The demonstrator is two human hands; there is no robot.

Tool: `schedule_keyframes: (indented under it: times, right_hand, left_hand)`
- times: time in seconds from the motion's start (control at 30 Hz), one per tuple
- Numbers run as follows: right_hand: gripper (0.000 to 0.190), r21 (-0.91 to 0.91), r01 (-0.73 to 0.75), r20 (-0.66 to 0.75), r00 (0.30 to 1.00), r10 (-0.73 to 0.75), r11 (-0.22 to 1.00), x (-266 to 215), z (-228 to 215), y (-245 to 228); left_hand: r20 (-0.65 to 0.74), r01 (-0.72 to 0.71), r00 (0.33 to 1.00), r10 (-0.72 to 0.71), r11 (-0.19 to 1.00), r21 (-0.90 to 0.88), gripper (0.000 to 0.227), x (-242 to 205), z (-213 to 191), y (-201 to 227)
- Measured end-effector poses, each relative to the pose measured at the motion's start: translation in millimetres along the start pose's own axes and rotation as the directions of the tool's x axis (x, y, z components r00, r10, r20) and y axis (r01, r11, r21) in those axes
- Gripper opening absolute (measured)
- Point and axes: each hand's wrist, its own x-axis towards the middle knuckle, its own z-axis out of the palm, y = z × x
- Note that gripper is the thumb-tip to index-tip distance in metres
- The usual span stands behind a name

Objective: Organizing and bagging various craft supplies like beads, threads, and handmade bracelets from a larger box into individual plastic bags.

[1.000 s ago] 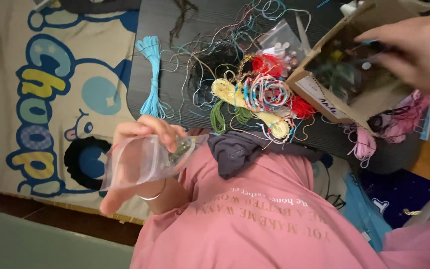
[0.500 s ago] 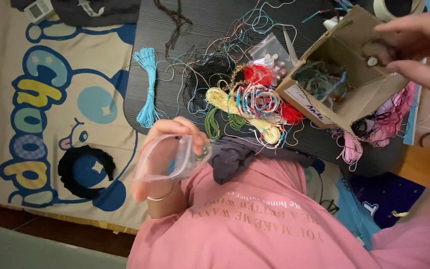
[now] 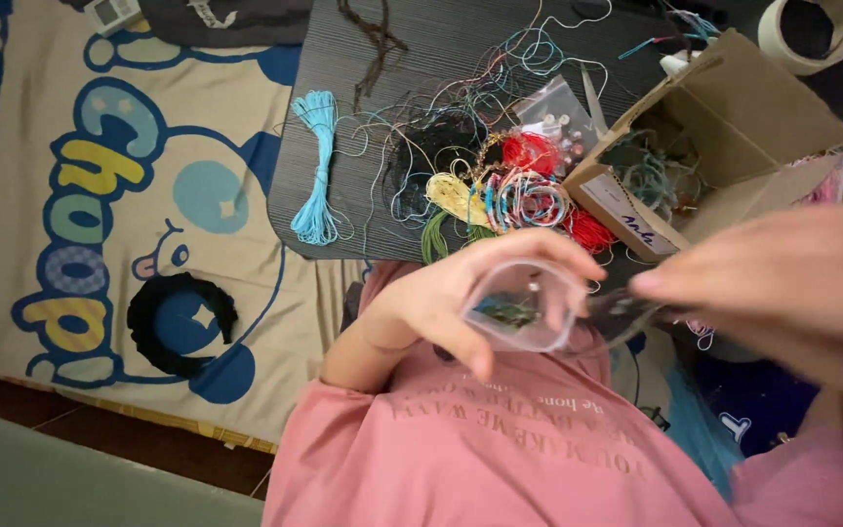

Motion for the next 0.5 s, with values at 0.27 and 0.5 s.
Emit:
schedule_keyframes:
  times: [0.27,0.5]
  right_hand:
    - [0.037,-0.152,0.14,0.029,0.99,-0.137,0.978,48,11,-45]
    - [0.026,-0.218,0.105,-0.112,0.985,-0.132,0.97,60,3,-48]
  left_hand:
    - [0.089,-0.009,0.996,0.002,0.997,0.071,0.111,-18,-23,-43]
    - [0.145,-0.063,0.988,0.054,0.996,0.058,0.106,-9,-20,-30]
